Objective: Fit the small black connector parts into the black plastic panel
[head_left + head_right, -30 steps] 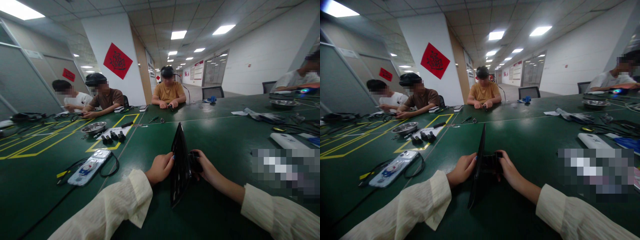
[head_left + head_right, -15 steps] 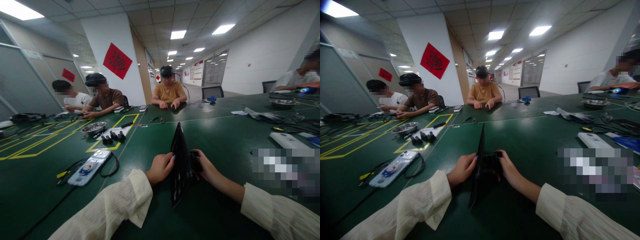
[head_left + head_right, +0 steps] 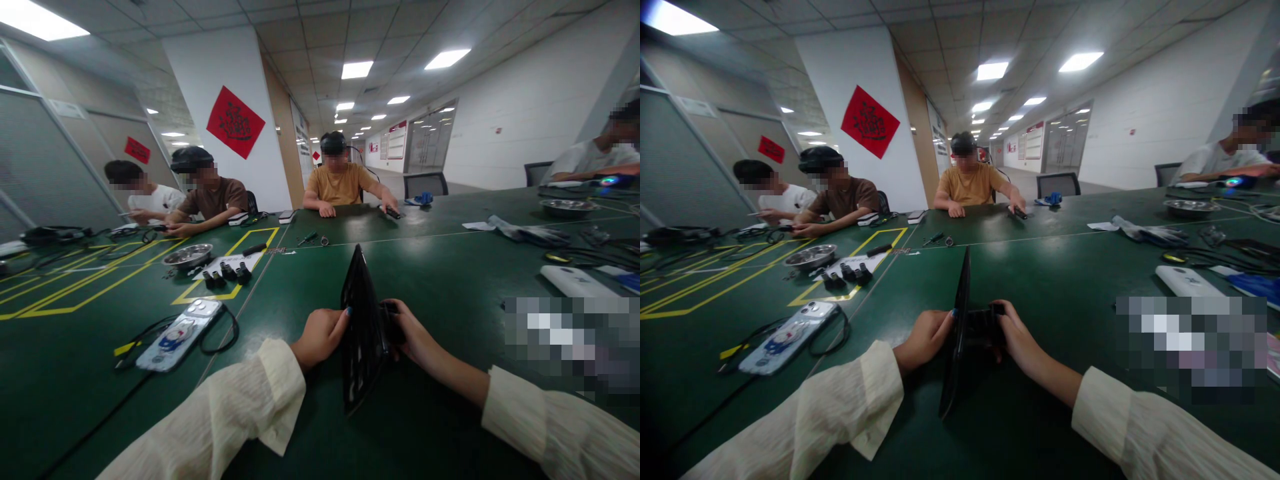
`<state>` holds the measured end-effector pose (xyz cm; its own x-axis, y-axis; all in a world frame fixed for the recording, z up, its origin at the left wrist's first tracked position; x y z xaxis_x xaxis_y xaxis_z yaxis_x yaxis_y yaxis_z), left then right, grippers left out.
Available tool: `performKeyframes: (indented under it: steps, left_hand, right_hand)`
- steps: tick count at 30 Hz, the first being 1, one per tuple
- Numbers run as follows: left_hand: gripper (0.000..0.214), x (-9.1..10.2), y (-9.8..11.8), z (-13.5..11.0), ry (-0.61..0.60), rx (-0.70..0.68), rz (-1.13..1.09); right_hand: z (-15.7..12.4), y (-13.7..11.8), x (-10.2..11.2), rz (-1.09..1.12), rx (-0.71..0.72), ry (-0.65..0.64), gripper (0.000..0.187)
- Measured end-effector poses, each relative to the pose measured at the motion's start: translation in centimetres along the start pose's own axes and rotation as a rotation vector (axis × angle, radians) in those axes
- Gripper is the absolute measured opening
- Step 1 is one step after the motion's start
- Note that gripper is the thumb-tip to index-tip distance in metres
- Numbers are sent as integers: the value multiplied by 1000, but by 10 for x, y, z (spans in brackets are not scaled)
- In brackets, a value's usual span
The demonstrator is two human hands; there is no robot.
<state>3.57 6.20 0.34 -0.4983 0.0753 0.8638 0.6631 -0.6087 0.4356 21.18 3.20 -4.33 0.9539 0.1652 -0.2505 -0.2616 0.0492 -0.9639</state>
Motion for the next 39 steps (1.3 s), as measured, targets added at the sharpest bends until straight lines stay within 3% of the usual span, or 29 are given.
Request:
performKeyframes:
  steps: [10, 18, 39]
  left_hand:
    - [48, 0, 2, -1, -4, -9, -1]
    - [46, 3, 1, 0, 18, -1, -73]
    - [42, 6, 2, -1, 38, 56, -123]
  right_hand:
    - [-2, -6, -3, 26, 19, -25, 31]
    - [-9, -15, -9, 72, 77, -169, 41]
    - [-8, -13, -8, 15, 90, -163, 39]
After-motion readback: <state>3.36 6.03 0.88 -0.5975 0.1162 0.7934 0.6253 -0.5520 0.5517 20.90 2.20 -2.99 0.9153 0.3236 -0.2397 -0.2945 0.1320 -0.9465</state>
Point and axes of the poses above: each hand's wrist, its own z-axis towards the middle knuckle, its own x-axis out of the back of the hand, y = z × x, the point moved 3 cm from there along z, towards the middle knuckle, and after that the axes turned 6 degrees about x, right-handed, at the moved point
